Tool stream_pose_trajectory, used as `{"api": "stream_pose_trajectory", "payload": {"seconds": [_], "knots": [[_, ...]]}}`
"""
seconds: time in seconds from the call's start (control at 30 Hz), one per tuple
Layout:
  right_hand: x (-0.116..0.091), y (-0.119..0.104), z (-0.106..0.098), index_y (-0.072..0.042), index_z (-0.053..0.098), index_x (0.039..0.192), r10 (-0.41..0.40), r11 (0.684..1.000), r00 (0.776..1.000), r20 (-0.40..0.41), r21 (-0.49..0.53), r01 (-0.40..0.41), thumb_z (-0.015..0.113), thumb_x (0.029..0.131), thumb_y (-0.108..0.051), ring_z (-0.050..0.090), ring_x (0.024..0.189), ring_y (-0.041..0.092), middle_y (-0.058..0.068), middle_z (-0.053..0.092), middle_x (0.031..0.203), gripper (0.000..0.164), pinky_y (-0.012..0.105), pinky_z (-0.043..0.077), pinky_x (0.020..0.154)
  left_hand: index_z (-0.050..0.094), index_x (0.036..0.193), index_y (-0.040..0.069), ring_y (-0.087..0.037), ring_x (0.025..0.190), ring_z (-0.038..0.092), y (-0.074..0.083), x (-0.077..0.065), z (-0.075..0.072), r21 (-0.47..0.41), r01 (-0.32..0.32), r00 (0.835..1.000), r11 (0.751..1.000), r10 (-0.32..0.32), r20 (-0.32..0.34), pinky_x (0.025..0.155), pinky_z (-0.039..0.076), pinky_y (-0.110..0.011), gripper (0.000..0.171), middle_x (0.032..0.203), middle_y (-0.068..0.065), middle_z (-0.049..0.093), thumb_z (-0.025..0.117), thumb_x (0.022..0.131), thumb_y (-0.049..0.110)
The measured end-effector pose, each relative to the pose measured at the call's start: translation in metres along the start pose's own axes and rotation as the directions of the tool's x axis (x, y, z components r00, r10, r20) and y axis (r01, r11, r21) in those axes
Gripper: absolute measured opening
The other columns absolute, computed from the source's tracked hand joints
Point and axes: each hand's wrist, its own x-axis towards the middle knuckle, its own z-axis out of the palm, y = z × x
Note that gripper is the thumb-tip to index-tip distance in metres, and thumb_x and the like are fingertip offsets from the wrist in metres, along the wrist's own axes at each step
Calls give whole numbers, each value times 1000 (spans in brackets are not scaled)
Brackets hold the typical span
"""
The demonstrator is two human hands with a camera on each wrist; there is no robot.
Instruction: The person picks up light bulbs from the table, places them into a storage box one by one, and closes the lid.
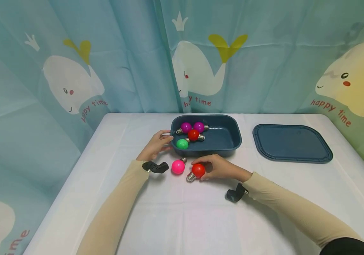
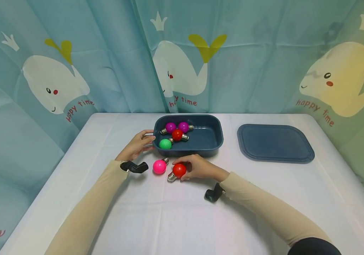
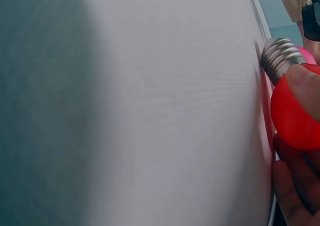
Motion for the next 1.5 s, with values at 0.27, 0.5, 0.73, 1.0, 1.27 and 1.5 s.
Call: {"api": "stream_pose_trajectory", "payload": {"seconds": [0.27,0.5,0.73,1.0,1.27,1.5], "knots": [[-5,2,-4,-9,62,123,11,1000,1000,2,2,-11,79,75,-18,58,107,22,7,66,119,51,30,54,90,33,141,2,-20,108,53,0,1,0,-8,4,1000,1000,-5,-2,101,47,-44,48,140,-22,42,49,97,11],[-12,0,-13,-8,62,121,7,1000,1000,15,4,-7,79,76,-16,59,105,23,8,66,117,49,31,55,87,33,142,2,-21,110,54,0,1,1,-12,8,1000,1000,-8,1,103,46,-45,48,140,-23,42,49,97,10],[-19,-5,-28,-5,63,120,5,999,1000,22,-38,-5,79,75,-15,59,104,24,11,66,117,49,32,56,85,32,142,2,-26,115,51,1,-1,2,-17,10,1000,1000,-10,-2,104,44,-46,48,140,-24,42,49,97,9],[-25,-14,-51,-7,63,120,19,997,999,35,-73,-16,77,76,-10,60,105,21,7,66,117,47,33,56,87,33,141,2,-21,108,53,0,-1,1,-14,3,1000,1000,-3,-9,103,46,-45,48,138,-23,43,50,97,10],[-30,-24,-74,-4,62,120,21,996,999,38,-90,-18,77,76,-7,61,107,26,10,65,118,48,34,56,87,33,141,3,-20,108,53,-2,0,0,-10,0,1000,1000,0,-2,101,47,-43,48,138,-22,43,50,97,10],[-35,-34,-95,-7,62,121,30,991,999,28,-130,-26,78,76,-11,62,105,24,10,65,118,48,36,56,87,33,141,3,-22,110,53,-1,-1,0,-7,3,1000,1000,-3,-7,101,47,-44,48,139,-22,43,50,97,11]]}}
